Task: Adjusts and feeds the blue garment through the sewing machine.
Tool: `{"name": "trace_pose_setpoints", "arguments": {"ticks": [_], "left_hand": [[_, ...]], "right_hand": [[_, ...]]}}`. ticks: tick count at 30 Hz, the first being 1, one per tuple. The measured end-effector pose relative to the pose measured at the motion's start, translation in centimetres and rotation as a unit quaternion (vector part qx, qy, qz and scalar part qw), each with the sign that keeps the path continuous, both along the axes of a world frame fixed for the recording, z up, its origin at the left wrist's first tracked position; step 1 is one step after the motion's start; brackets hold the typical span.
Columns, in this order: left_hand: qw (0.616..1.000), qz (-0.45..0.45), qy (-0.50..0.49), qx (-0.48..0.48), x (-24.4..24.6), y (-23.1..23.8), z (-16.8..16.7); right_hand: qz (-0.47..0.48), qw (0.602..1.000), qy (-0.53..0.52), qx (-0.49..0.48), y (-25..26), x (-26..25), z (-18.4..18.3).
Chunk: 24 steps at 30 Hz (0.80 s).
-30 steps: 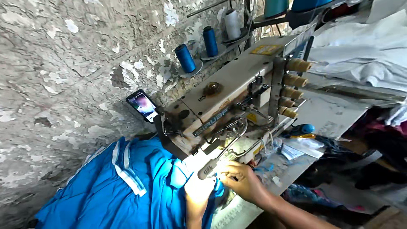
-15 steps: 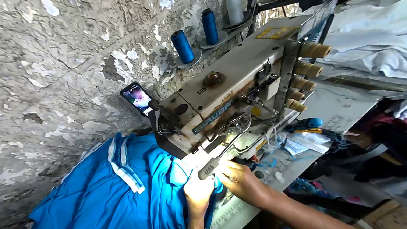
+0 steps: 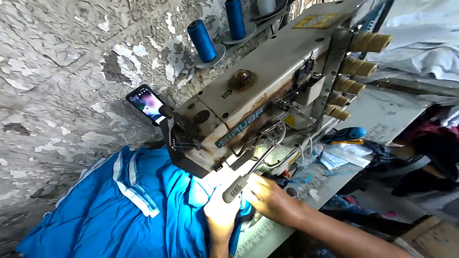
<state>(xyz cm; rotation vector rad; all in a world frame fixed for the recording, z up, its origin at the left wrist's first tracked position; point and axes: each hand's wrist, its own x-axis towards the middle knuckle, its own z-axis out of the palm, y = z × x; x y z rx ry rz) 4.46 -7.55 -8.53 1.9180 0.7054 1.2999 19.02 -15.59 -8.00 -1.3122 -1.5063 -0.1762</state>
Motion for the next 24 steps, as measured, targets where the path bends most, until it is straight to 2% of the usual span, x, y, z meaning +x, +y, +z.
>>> {"name": "trace_pose_setpoints", "arguments": {"ticks": [8, 17, 24], "left_hand": [[0.987, -0.099, -0.060, -0.111, -0.7, 0.7, 0.1], [0.982, -0.139, -0.066, -0.108, -1.1, 1.3, -0.1], [0.961, -0.182, -0.100, -0.184, -1.6, 1.5, 0.0]], "right_hand": [[0.074, 0.983, 0.122, -0.115, -0.3, 0.6, 2.4], [0.070, 0.990, 0.096, -0.078, 0.1, 0.2, 2.1], [0.098, 0.985, 0.108, -0.090, 0.3, 0.3, 2.4]]}}
